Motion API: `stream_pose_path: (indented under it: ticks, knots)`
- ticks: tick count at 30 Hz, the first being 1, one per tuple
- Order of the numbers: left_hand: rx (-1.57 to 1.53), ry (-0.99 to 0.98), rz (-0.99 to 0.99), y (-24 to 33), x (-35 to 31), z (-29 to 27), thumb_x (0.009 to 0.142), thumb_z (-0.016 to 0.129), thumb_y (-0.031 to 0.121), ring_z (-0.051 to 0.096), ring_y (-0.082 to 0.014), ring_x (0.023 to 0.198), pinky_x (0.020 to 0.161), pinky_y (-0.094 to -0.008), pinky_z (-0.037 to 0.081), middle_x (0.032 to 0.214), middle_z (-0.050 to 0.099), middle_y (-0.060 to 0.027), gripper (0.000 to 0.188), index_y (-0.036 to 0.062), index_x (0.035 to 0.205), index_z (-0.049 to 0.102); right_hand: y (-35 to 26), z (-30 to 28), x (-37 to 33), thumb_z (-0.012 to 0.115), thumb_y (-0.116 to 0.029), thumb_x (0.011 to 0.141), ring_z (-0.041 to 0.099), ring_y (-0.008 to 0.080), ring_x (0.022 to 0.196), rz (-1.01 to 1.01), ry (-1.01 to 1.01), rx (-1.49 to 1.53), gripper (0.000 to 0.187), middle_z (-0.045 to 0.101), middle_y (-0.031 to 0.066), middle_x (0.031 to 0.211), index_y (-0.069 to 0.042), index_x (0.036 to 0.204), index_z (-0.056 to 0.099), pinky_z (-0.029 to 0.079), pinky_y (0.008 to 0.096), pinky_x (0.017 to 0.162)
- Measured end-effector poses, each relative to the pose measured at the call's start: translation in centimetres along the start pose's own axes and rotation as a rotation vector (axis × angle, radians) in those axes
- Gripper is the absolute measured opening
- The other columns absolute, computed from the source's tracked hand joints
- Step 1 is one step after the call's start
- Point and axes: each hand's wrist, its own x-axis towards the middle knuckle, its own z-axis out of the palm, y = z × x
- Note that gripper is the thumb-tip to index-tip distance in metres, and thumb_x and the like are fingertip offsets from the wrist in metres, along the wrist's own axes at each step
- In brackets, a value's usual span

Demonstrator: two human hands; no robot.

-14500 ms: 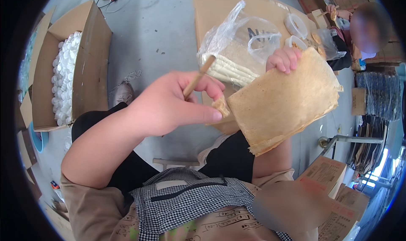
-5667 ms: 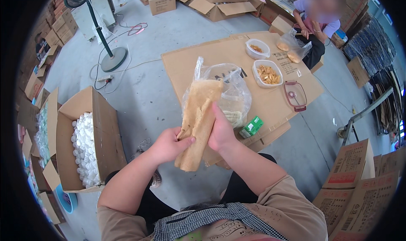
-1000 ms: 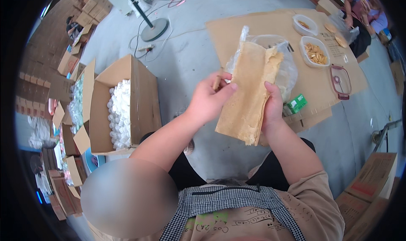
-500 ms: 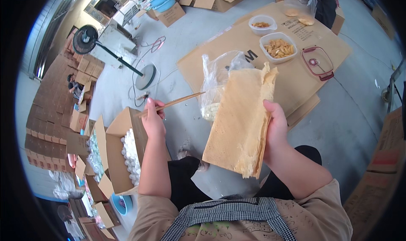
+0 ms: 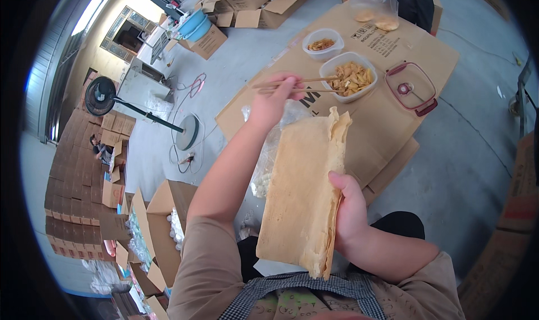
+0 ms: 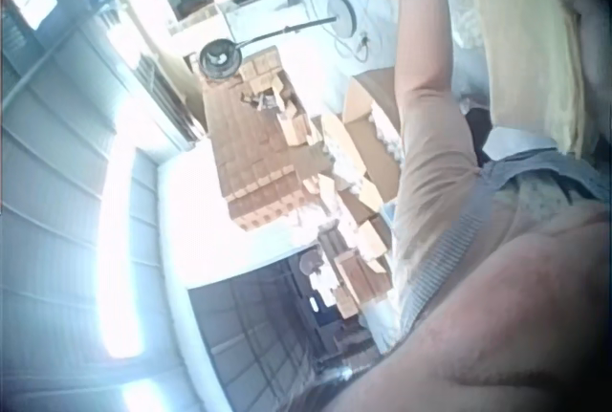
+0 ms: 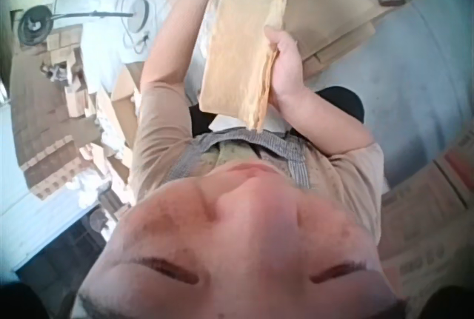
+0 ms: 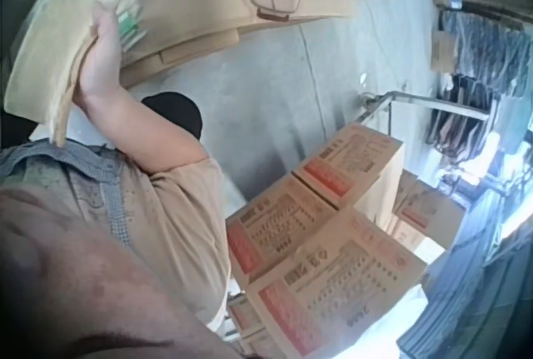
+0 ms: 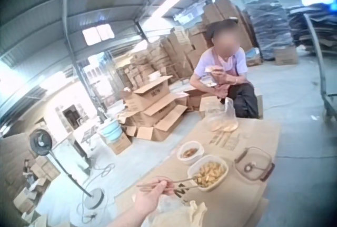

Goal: The person holds a thin flatbread and uses chopsticks to place shredded ingredients onto it from a plastic container. They continue adding ingredients and then fold the flatbread over the filling.

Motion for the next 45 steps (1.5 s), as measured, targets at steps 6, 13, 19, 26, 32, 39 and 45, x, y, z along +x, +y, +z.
stream_pose_path:
  ticks: [6, 13, 19, 26, 32, 39, 45]
  knots:
    - [0.196, -0.299, -0.039, -2.8, 4.8, 3.1, 0.101, 0.052, 0.015, 0.064, -0.0116, 0.088, 0.078, -0.0251, 0.054, 0.099, 0.068, -0.0073, 0.022, -0.0004, 0.11, 0.065, -1.6, -1.0, 1.5, 0.047, -0.032, 0.094, 0.057, 0.03, 0.117, -0.02, 0.001, 0.032, 0.055, 0.056, 0.0175, 0.13, -0.001, 0.139, 0.041, 0.044, 0.0451, 0.101]
    - [0.172, -0.303, -0.025, -3.9, 6.2, 3.6, 0.101, 0.052, 0.015, 0.065, -0.0129, 0.086, 0.077, -0.0267, 0.055, 0.099, 0.068, -0.007, 0.022, 0.0005, 0.111, 0.066, -2.3, -0.8, 3.0, 0.048, -0.032, 0.094, 0.057, 0.03, 0.117, -0.026, 0.012, 0.026, 0.055, 0.056, 0.0174, 0.131, -0.001, 0.139, 0.041, 0.044, 0.0449, 0.101]
    - [0.068, -0.269, -0.029, -5.0, 7.4, 2.6, 0.101, 0.052, 0.014, 0.068, -0.0159, 0.087, 0.078, -0.0279, 0.057, 0.101, 0.069, -0.0101, 0.023, -0.0019, 0.11, 0.065, -2.4, -0.4, 3.7, 0.047, -0.036, 0.092, 0.055, 0.0318, 0.119, -0.046, 0.027, -0.034, 0.06, 0.054, 0.0199, 0.133, 0.001, 0.139, 0.042, 0.041, 0.046, 0.104]
    - [0.087, -0.31, -0.103, -3.9, 6.9, 3.7, 0.1, 0.051, 0.013, 0.069, -0.019, 0.09, 0.08, -0.0295, 0.057, 0.102, 0.069, -0.0131, 0.023, -0.0033, 0.11, 0.064, -2.2, -0.3, 4.0, 0.047, -0.036, 0.092, 0.055, 0.0319, 0.119, -0.033, 0.057, -0.059, 0.06, 0.055, 0.0196, 0.133, 0.001, 0.139, 0.042, 0.041, 0.0458, 0.104]
    - [0.049, -0.187, -0.103, -5.7, 7.3, 3.8, 0.102, 0.048, 0.015, 0.071, -0.022, 0.087, 0.079, -0.03, 0.058, 0.102, 0.068, -0.015, 0.025, -0.0046, 0.107, 0.063, -1.9, -0.5, 3.9, 0.048, -0.037, 0.092, 0.055, 0.0317, 0.119, -0.049, 0.082, -0.081, 0.061, 0.055, 0.0193, 0.133, 0.001, 0.139, 0.043, 0.041, 0.0456, 0.104]
    - [-0.23, 0.118, -0.229, -7.7, 7.9, 1.7, 0.102, 0.042, 0.016, 0.071, -0.03, 0.087, 0.076, -0.0372, 0.06, 0.101, 0.066, -0.018, 0.028, -0.0058, 0.106, 0.059, -2.9, -1.3, 4.2, 0.048, -0.037, 0.096, 0.055, 0.0287, 0.119, -0.126, 0.113, -0.056, 0.055, 0.055, 0.0163, 0.131, -0.003, 0.139, 0.042, 0.044, 0.0436, 0.102]
    - [-0.397, 0.203, -0.255, -8.3, 7.8, 0.3, 0.102, 0.041, 0.016, 0.07, -0.0294, 0.088, 0.077, -0.0368, 0.06, 0.103, 0.064, -0.0169, 0.028, -0.0056, 0.11, 0.057, -4.5, -2.8, 5.9, 0.042, -0.054, 0.097, 0.056, 0.0293, 0.12, -0.295, 0.144, -0.056, 0.065, 0.056, 0.0151, 0.133, -0.004, 0.139, 0.046, 0.042, 0.0437, 0.104]
